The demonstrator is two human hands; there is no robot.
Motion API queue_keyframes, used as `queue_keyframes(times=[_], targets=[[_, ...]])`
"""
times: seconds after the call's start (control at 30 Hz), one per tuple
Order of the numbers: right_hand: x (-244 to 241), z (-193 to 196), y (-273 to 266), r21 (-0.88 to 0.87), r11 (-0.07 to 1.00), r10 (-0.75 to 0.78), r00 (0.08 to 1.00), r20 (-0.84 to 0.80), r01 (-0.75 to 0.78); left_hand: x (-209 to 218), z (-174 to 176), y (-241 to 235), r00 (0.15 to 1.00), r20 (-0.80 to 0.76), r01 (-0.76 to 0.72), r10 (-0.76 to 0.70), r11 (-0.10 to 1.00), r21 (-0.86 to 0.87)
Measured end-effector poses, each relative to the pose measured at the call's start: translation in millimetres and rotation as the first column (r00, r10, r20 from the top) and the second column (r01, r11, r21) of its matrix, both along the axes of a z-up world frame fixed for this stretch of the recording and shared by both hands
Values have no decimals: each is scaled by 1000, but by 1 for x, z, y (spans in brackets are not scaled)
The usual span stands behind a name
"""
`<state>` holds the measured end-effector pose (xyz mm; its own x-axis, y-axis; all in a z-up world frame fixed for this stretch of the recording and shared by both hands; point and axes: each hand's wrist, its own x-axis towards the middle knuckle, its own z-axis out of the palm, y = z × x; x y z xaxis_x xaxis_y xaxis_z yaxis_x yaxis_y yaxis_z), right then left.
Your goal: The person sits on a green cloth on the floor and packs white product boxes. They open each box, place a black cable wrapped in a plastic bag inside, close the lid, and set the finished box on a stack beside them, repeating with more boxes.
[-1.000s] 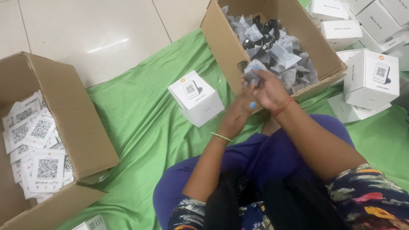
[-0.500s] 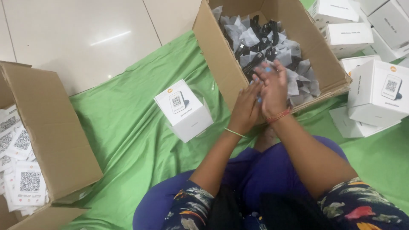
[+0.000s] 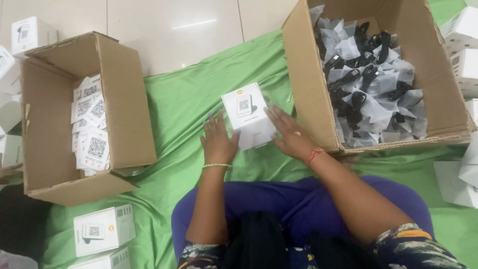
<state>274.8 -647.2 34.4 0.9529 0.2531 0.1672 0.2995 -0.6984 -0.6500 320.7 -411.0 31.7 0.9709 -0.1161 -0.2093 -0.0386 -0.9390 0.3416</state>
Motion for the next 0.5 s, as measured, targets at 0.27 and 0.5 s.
queue_keyframes(times=[0.27, 0.5], targets=[[-3, -60, 0, -306, 944, 67, 982, -177, -119, 16, -177, 14, 972, -215, -13, -90, 899, -437], [-1, -68, -6, 90, 996, 16, 925, -380, 20, 22, -162, 7, 983, -171, -35, -66, 850, -526]])
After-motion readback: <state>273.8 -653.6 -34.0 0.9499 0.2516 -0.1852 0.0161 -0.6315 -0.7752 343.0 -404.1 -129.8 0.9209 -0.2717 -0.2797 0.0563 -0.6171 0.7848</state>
